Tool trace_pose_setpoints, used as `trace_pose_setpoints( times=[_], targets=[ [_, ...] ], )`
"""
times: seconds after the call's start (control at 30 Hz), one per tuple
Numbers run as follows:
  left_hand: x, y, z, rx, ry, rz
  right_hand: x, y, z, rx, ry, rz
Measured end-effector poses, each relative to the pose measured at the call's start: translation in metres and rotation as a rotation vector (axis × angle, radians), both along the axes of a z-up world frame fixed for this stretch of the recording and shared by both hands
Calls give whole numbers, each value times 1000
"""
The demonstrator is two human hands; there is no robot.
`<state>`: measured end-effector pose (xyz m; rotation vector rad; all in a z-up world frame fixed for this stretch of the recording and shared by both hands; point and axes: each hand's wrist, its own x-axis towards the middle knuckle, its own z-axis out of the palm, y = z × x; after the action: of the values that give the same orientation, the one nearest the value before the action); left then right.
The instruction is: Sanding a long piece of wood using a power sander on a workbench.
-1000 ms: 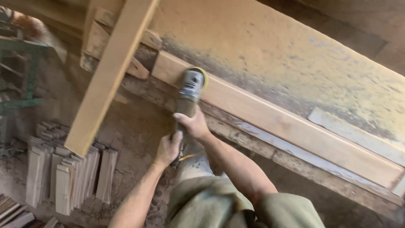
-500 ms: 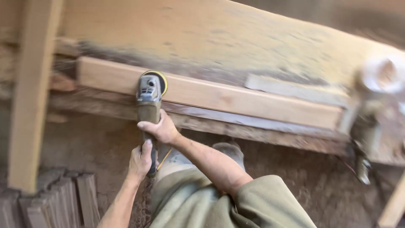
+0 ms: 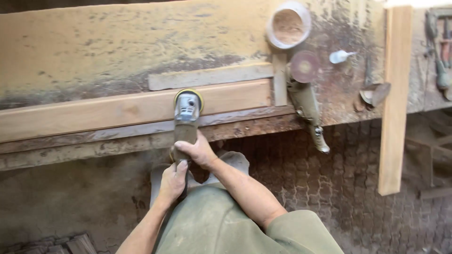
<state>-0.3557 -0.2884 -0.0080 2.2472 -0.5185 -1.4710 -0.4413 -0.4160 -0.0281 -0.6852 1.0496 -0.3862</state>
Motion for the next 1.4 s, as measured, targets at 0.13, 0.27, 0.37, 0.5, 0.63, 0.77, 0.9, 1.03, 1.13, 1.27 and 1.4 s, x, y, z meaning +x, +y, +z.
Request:
trace_pose_setpoints(
  times=[0.13, 0.27, 0.37, 0.5, 0.63, 0.77, 0.9, 1.03, 1.13, 1.27, 1.4],
  targets=[
    [-59, -59, 9, -3, 39, -84, -67, -28, -24, -30, 46, -72],
    [-99, -117, 23, 8, 49, -341, -132, -57, -38, -26, 65, -291],
    [-100, -127, 12, 89, 117, -402, -141, -64, -41, -2, 60, -367],
    [-66, -106, 42, 178, 96, -280, -81, -58, 6, 2, 115, -152],
    [-32, 17, -31, -486, -582, -706, -6, -22, -3, -64, -5, 53],
    [-36, -14, 36, -24, -162, 214, 22, -13, -9, -35, 62, 391],
    [-43, 1, -18, -107, -184, 19, -12, -27, 5, -21, 47, 198],
    [-83, -83, -7, -125, -188, -155, -76, -56, -2, 104, 253, -7],
    [-79, -127, 5, 120, 130, -447, -128, -60, -44, 40, 80, -435],
    [-31, -105, 4, 78, 194, -482, -89, -39, -31, 47, -47, -475],
    [87, -42, 28, 105, 207, -380, 6, 14, -67, 34, 5, -311]
  ],
)
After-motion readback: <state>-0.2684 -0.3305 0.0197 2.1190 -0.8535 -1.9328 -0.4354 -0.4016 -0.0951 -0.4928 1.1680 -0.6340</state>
